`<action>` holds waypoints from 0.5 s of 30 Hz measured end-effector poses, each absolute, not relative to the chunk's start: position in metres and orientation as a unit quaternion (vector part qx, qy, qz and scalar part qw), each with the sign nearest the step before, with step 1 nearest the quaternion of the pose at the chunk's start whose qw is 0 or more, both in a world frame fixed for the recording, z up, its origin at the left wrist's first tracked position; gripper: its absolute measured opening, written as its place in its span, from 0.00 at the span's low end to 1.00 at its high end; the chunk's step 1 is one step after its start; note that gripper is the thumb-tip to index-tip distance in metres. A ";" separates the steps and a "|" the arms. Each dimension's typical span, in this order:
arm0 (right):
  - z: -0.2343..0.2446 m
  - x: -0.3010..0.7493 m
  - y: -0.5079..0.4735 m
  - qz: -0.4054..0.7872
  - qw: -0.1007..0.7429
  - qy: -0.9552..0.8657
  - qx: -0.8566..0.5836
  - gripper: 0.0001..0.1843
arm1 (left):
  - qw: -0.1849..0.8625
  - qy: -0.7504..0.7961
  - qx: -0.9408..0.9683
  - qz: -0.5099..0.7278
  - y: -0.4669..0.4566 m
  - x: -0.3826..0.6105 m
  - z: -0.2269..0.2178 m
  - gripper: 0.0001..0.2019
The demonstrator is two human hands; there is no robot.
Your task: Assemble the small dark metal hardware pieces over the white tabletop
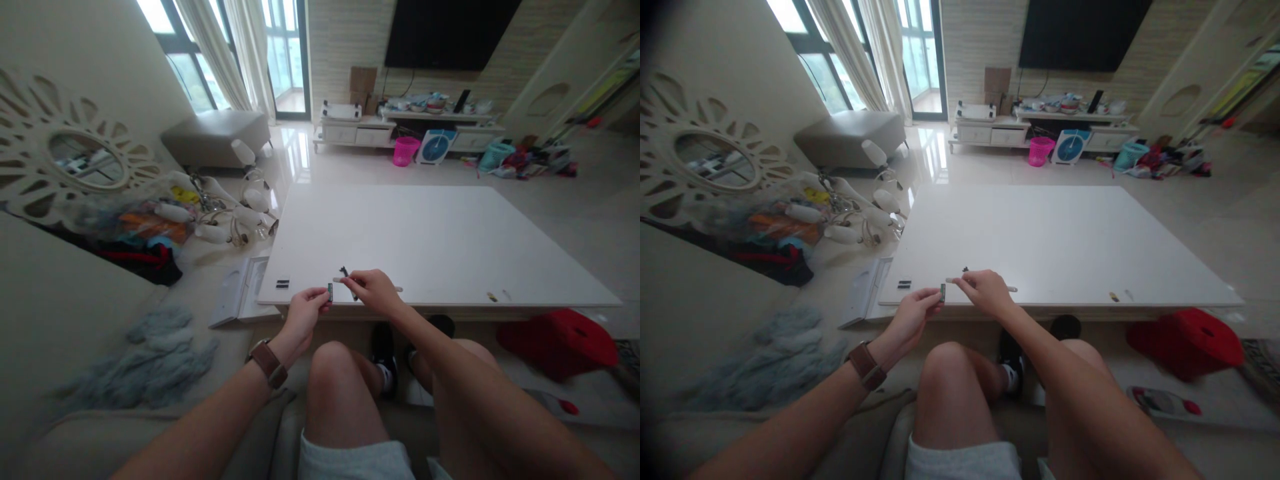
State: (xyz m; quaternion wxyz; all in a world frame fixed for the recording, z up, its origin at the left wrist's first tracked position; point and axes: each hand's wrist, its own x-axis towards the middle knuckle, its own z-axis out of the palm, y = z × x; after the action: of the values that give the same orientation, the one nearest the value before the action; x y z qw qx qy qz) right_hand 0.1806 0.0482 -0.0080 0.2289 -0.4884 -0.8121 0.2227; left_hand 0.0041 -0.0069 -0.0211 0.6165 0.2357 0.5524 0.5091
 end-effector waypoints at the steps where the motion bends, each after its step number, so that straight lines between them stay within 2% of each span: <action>1: -0.007 0.181 0.049 0.217 0.243 -0.804 -0.497 0.26 | 0.614 0.556 0.236 0.508 -0.007 0.004 -0.021 0.09; 4: -0.007 0.181 0.048 0.245 0.260 -0.806 -0.472 0.27 | 0.615 0.555 0.239 0.506 -0.007 0.004 -0.020 0.09; 9: -0.008 0.180 0.047 0.247 0.206 -0.830 -0.455 0.27 | 0.619 0.547 0.244 0.508 -0.008 0.004 -0.019 0.09; 12: -0.006 0.185 0.052 0.208 0.224 -0.810 -0.501 0.26 | 0.613 0.553 0.238 0.511 -0.007 0.004 -0.019 0.10; 15: -0.005 0.186 0.052 0.234 0.247 -0.805 -0.486 0.27 | 0.613 0.550 0.240 0.514 -0.007 0.004 -0.019 0.12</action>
State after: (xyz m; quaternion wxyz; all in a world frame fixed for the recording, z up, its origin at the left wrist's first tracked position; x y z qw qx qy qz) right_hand 0.1860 0.0518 -0.0047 0.2471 -0.4857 -0.8051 0.2343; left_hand 0.0038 -0.0075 -0.0190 0.6127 0.2404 0.5497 0.5143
